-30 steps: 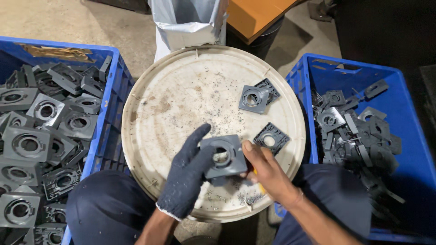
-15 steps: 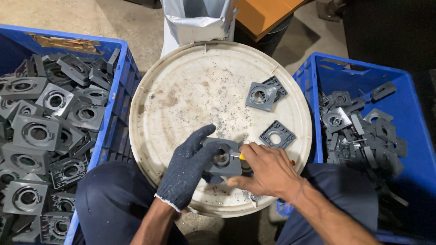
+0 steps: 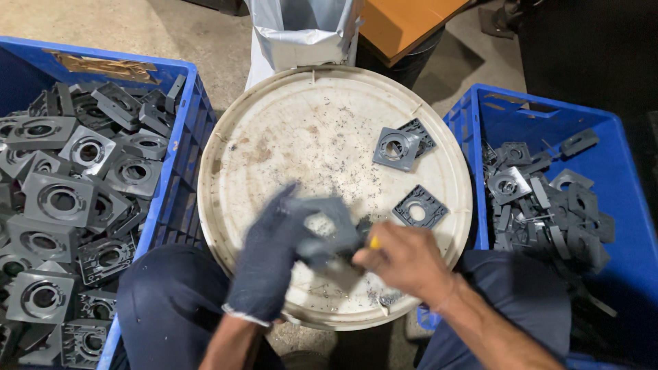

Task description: The person trims excess material from grey plastic components using a utility knife while working over a white bucket. They scrape the edges and inner circles of the parts by hand and then place the items into a blue bin.

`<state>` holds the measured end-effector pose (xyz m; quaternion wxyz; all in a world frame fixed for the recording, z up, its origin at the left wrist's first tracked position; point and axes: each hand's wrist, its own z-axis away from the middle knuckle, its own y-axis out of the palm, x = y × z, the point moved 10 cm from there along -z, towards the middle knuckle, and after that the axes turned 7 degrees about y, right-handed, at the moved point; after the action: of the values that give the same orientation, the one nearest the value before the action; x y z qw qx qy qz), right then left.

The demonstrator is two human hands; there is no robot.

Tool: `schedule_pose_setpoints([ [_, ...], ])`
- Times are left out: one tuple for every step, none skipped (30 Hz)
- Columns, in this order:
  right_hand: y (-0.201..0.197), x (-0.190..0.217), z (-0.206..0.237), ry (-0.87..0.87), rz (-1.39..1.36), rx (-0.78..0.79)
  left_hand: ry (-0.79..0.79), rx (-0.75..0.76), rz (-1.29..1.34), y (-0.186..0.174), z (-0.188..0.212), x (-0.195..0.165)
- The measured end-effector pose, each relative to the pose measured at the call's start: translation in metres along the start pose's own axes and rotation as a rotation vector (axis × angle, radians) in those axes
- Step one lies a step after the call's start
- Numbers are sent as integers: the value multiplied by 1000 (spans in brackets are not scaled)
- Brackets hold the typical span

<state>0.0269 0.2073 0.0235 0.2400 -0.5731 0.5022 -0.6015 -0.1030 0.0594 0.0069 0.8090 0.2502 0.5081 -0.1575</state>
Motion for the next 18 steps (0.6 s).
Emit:
schedule_pose_setpoints([
  [-9,-16,-3,125,-100,-45,111,-88,221,-14,-3,-13],
  [-17,-33,-4,250,-201,-87,239,-149,514,-30,-6,-26],
  [-22,-40,-4,303,-154,-93,356,-161,790,-48,-7,-38],
  [-27,-47,-3,356,-107,-99,460,-159,1013,-64,-6,-47],
  [-30,-53,0,412,-58,-104,516,-152,1123,-80,-6,-53],
  [-21,-48,1,382,2,-17,543,-148,1182,-93,-5,-57],
  [-11,-42,4,350,61,71,565,-144,1225,-99,-4,-57],
  [2,-37,6,317,118,161,564,-146,1192,-108,-2,-59],
  [16,-34,9,313,167,250,542,-160,1107,-107,-2,-55],
  [31,-30,14,310,216,341,526,-155,1031,-103,-3,-53],
  [44,-27,18,308,267,433,477,-160,862,-95,-4,-48],
  [48,-24,17,300,292,451,404,-151,662,-81,-7,-39],
  [50,-22,14,290,319,463,349,-127,453,-66,-9,-31],
  [52,-20,10,277,346,475,199,-98,381,-47,-12,-11],
  [46,-20,6,290,278,456,260,82,215,-20,-10,-14],
  [38,-22,3,302,210,437,318,259,45,6,-5,-14],
  [29,-24,1,315,142,421,271,272,-50,15,-4,-3],
  [21,-23,5,325,-189,444,220,283,-144,25,-2,9],
])
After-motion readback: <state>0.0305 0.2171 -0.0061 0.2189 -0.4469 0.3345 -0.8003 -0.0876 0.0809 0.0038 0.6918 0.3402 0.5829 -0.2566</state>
